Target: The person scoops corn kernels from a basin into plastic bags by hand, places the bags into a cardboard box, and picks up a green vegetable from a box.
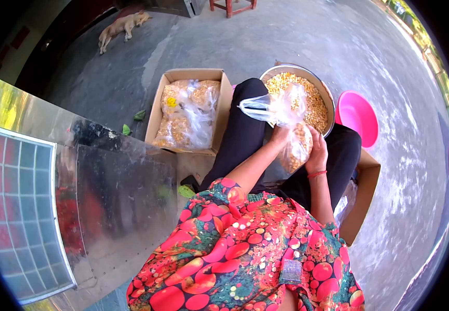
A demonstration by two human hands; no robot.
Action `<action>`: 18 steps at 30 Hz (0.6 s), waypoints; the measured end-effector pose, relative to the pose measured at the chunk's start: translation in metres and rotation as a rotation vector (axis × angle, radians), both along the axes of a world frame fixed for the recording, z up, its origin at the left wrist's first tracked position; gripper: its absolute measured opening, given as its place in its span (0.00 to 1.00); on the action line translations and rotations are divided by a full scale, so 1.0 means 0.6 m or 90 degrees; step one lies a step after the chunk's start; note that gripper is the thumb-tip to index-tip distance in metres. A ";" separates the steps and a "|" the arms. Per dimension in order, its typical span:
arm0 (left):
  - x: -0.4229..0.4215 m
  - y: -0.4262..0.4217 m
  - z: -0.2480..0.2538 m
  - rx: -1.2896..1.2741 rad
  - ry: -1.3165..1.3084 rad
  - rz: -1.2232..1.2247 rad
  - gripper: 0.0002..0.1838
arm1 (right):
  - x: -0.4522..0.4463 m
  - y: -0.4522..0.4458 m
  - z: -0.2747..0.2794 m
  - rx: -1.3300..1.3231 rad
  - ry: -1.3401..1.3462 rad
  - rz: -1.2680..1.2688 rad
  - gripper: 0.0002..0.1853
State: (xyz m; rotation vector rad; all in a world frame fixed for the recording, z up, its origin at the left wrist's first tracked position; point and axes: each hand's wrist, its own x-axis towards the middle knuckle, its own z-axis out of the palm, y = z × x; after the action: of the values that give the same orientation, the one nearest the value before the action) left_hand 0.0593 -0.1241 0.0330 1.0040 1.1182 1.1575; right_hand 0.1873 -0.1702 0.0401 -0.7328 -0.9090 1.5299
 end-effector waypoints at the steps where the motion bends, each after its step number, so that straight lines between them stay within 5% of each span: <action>1: 0.006 0.009 -0.015 -0.048 -0.123 -0.027 0.21 | 0.005 -0.001 0.004 -0.047 0.085 -0.020 0.23; 2: 0.022 0.032 -0.085 0.093 -0.117 0.032 0.22 | 0.009 -0.001 0.008 -0.091 0.172 -0.045 0.22; 4: 0.009 0.015 -0.024 -0.120 -0.362 -0.054 0.24 | 0.016 0.001 0.005 -0.124 0.206 -0.091 0.23; 9: 0.000 0.014 -0.017 -0.110 -0.335 -0.065 0.30 | 0.031 0.035 -0.098 -0.273 0.126 -0.085 0.22; 10: 0.001 0.016 -0.023 -0.088 -0.310 -0.066 0.31 | 0.000 0.011 -0.034 -0.345 0.124 -0.115 0.23; 18: -0.011 0.012 0.015 -0.063 -0.342 -0.070 0.31 | -0.007 0.005 -0.005 -0.293 0.277 0.004 0.26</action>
State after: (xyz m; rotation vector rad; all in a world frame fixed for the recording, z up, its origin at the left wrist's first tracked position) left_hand 0.0526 -0.1167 0.0421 0.6138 0.6746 1.1770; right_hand 0.1833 -0.1673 0.0374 -0.6742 -0.2343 1.8347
